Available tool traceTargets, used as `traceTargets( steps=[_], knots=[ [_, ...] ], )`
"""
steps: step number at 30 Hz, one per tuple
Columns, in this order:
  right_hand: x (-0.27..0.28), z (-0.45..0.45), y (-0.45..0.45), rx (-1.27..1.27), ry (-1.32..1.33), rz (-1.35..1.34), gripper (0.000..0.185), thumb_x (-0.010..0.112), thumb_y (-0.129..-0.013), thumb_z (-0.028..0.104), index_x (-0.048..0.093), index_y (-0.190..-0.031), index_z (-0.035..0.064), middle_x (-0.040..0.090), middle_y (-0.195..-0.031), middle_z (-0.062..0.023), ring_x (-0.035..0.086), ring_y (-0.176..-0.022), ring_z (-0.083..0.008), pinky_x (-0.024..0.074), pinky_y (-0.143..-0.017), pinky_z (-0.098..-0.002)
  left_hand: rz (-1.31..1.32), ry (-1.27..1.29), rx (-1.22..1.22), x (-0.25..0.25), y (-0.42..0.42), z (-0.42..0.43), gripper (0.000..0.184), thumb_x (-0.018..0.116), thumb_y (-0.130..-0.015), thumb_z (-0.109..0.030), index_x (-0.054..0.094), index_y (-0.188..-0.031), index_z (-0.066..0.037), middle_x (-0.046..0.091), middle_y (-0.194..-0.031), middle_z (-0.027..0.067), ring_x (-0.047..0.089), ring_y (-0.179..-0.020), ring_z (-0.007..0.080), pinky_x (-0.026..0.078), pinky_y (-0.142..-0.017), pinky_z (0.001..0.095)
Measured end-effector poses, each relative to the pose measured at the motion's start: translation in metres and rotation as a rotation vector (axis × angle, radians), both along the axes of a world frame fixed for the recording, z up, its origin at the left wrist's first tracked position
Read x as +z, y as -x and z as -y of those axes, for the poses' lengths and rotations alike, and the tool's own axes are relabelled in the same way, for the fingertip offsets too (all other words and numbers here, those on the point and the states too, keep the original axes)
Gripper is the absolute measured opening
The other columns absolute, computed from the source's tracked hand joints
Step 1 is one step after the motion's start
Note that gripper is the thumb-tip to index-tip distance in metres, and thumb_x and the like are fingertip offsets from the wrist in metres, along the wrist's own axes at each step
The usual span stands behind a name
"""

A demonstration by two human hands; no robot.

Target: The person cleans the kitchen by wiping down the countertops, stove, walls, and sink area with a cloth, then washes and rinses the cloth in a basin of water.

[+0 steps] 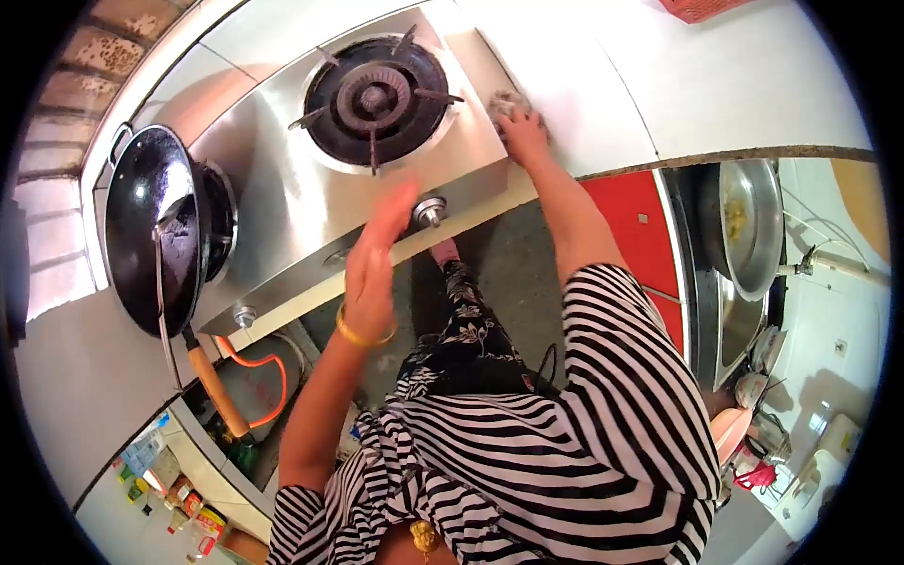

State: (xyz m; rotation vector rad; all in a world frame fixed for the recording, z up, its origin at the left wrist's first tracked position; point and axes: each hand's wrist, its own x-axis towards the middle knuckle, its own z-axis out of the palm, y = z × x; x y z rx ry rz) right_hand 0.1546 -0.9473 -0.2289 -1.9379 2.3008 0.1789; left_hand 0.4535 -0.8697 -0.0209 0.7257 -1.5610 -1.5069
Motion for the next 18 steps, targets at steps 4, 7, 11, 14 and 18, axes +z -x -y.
traceTargets(
  steps=[4,7,11,14,18],
  knots=[
    [0.000,-0.052,-0.008,-0.023,-0.039,0.050,0.058,0.061,-0.064,0.015,0.037,-0.117,0.0128,0.031,-0.122,-0.0127,0.037,-0.100,-0.0404,0.0363,-0.084,-0.0444,0.269,-0.359,0.234,-0.080,-0.112,-0.109,0.034,0.035,-0.087,-0.016,0.044,-0.116,0.000,0.048,-0.115,0.0120,0.046,-0.105,0.0195,0.033,-0.090,0.0285],
    [-0.022,-0.085,-0.024,-0.055,0.184,0.084,0.038,0.057,-0.069,0.014,0.045,-0.106,0.0154,0.035,-0.118,-0.0132,0.034,-0.102,-0.0378,0.0349,-0.081,-0.0494,0.431,-0.550,0.427,-0.106,-0.187,-0.204,0.040,0.034,-0.089,-0.028,0.040,-0.119,-0.001,0.048,-0.114,0.0100,0.047,-0.101,0.0186,0.037,-0.084,0.0293],
    [-0.033,-0.112,-0.063,-0.266,0.235,0.095,0.042,0.056,-0.070,0.014,0.041,-0.109,0.0133,0.034,-0.114,-0.0184,0.034,-0.103,-0.0377,0.0343,-0.082,-0.0470,0.432,-0.795,0.803,-0.110,-0.238,-0.307,0.039,0.037,-0.088,-0.029,0.042,-0.119,-0.005,0.052,-0.106,0.0074,0.052,-0.088,0.0143,0.042,-0.070,0.0248],
    [-0.037,-0.120,-0.095,-0.410,0.291,0.097,0.047,0.058,-0.070,0.017,0.038,-0.112,0.0115,0.034,-0.113,-0.0195,0.035,-0.103,-0.0375,0.0344,-0.082,-0.0452,0.426,-0.828,0.955,-0.133,-0.270,-0.377,0.036,0.040,-0.088,-0.027,0.043,-0.118,-0.007,0.054,-0.102,0.0062,0.053,-0.080,0.0116,0.042,-0.060,0.0212],
    [-0.022,-0.130,-0.177,-0.779,0.332,0.307,0.054,0.059,-0.070,0.022,0.036,-0.116,0.0088,0.034,-0.110,-0.0180,0.036,-0.101,-0.0362,0.0356,-0.082,-0.0419,0.400,-0.853,0.962,-0.135,-0.278,-0.441,0.039,0.044,-0.086,-0.021,0.038,-0.121,-0.005,0.054,-0.100,0.0072,0.053,-0.079,0.0111,0.041,-0.061,0.0213]
  ],
)
